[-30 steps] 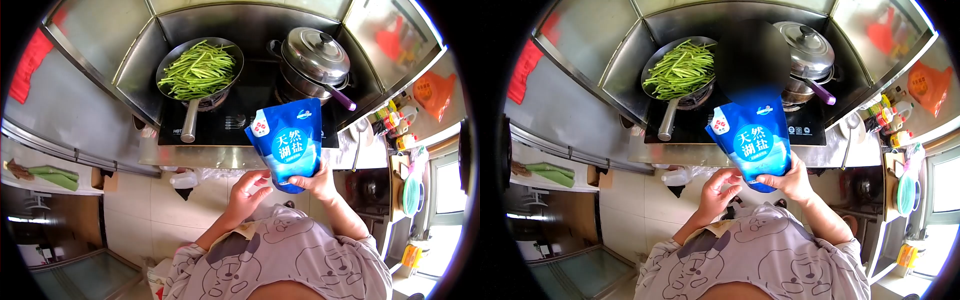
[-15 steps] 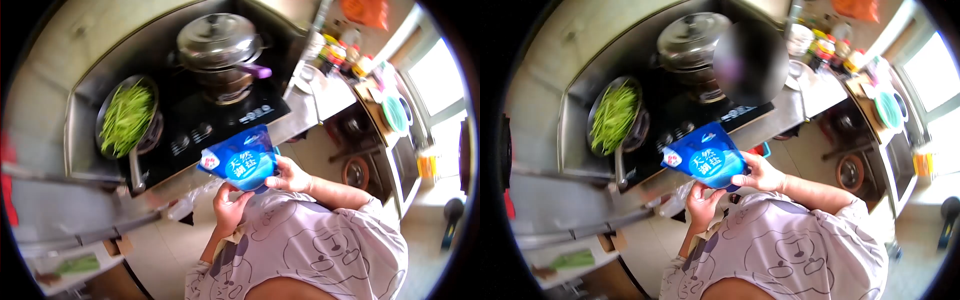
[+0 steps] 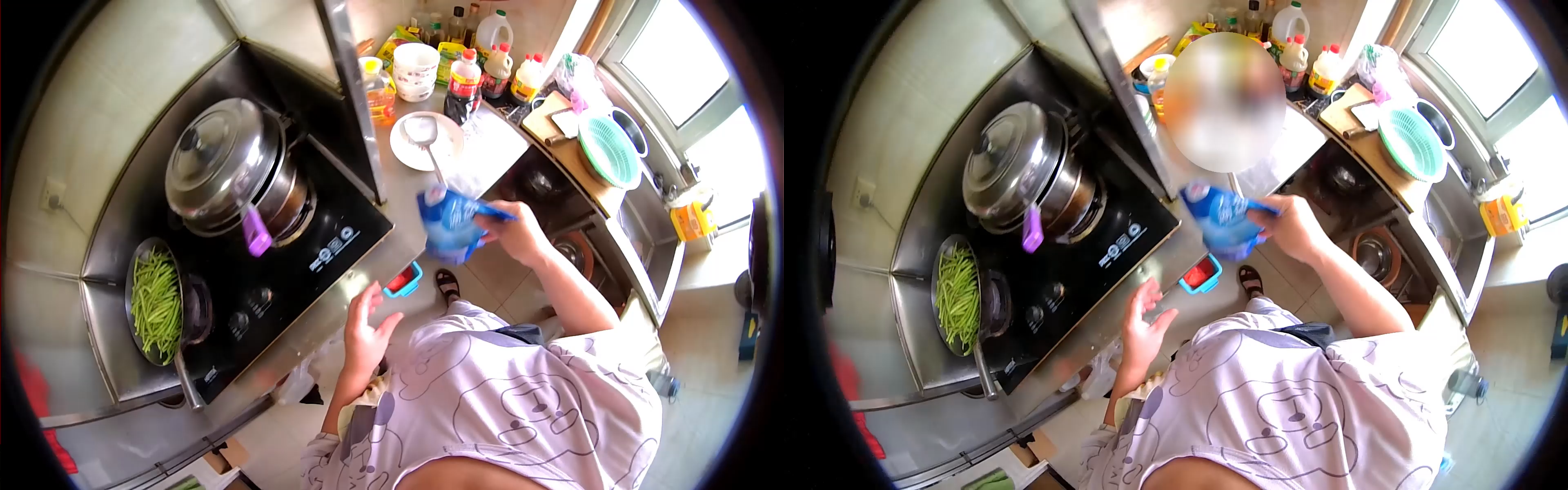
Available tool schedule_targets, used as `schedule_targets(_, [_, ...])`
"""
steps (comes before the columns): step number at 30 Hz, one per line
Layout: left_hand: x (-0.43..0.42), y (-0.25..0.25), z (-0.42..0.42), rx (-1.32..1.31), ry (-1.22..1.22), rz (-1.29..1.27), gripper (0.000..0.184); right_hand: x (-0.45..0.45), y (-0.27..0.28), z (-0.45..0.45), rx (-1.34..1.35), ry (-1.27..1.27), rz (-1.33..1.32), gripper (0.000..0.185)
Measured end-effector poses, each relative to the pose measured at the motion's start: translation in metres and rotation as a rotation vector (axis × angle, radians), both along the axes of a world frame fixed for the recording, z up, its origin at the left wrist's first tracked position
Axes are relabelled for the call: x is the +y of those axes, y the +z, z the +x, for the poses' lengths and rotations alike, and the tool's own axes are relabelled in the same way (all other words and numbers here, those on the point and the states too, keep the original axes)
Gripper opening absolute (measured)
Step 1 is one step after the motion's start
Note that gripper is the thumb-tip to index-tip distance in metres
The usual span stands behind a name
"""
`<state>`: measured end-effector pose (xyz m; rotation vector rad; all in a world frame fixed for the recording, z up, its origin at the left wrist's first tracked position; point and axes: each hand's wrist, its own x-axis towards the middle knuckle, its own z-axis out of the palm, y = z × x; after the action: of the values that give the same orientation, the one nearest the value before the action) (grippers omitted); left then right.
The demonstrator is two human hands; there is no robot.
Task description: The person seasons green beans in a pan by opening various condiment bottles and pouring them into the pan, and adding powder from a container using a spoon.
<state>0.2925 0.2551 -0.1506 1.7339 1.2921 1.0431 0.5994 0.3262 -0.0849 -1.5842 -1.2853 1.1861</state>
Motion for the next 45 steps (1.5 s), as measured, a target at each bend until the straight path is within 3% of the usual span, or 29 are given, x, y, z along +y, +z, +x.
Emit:
schedule_targets(2, [0.006,-0.022,0.017,-0.124,0.069,-0.162,0.052,0.046,-0.002,0.033,-0.106,-0.132,0.008,0.019])
schedule_targets(3, [0.006,-0.026,0.027,-0.121,0.081,-0.165,0.052,0.073,-0.003,0.048,-0.183,-0.195,0.006,0.02])
schedule_targets(5, [0.004,-0.031,0.046,-0.138,0.163,-0.375,0.046,0.135,-0.032,0.076,-0.223,-0.222,0.165,0.023])
schedule_targets(6, [0.006,-0.028,0.059,-0.178,0.202,-0.462,0.042,0.179,-0.071,0.092,-0.169,-0.187,0.406,0.022])
schedule_targets(7, [0.006,-0.031,0.069,-0.174,0.219,-0.466,0.042,0.211,-0.077,0.097,-0.338,-0.188,0.409,0.02])
schedule_targets(9, [0.005,-0.038,0.086,-0.286,0.302,-0.544,0.041,0.28,-0.109,0.102,-0.239,-0.182,0.391,0.021])
schedule_targets(11, [0.008,-0.026,0.101,-0.256,0.354,-0.571,0.04,0.308,-0.088,0.088,-0.357,-0.203,0.311,0.022])
schedule_targets(15, [-0.003,-0.026,0.115,-0.259,0.472,-0.638,0.038,0.372,-0.132,0.081,-0.303,-0.15,0.33,0.022])
schedule_targets(21, [-0.008,-0.029,0.127,-0.331,0.639,-0.658,0.035,0.405,-0.168,0.066,-0.304,-0.212,0.322,0.023])
schedule_targets(22, [-0.006,-0.028,0.128,-0.327,0.641,-0.66,0.035,0.412,-0.169,0.07,-0.271,-0.105,0.178,0.034])
schedule_targets(23, [-0.002,-0.027,0.131,-0.305,0.614,-0.655,0.035,0.413,-0.173,0.068,-0.27,-0.109,0.173,0.034])
schedule_targets(25, [0.006,-0.025,0.136,-0.283,0.568,-0.659,0.035,0.414,-0.179,0.063,-0.486,-0.178,0.121,0.052])
schedule_targets(26, [0.009,-0.024,0.138,-0.288,0.567,-0.666,0.035,0.407,-0.173,0.062,-0.428,-0.187,0.143,0.066])
schedule_targets(27, [0.011,-0.024,0.139,-0.292,0.569,-0.672,0.035,0.409,-0.197,0.054,-0.49,-0.371,0.321,0.061])
schedule_targets(29, [0.014,-0.029,0.138,-0.272,0.543,-0.68,0.035,0.376,-0.165,0.049,-0.354,-0.4,0.432,0.058])
schedule_targets(33, [0.026,-0.022,0.142,-0.232,0.489,-0.711,0.035,0.286,-0.151,0.054,-0.003,-0.203,0.468,0.066])
schedule_targets(36, [0.031,-0.019,0.147,-0.254,0.51,-0.668,0.034,0.273,-0.16,0.092,-0.335,-0.495,0.66,0.069])
schedule_targets(37, [0.03,-0.02,0.148,-0.257,0.512,-0.67,0.034,0.283,-0.167,0.105,-0.321,-0.588,0.521,0.081])
schedule_targets(41, [0.033,-0.018,0.151,-0.22,0.48,-0.695,0.034,0.331,-0.153,0.125,-0.266,-0.521,0.567,0.113])
schedule_targets(45, [0.035,-0.011,0.156,-0.182,0.46,-0.678,0.033,0.344,-0.131,0.116,-0.417,-0.616,0.438,0.114])
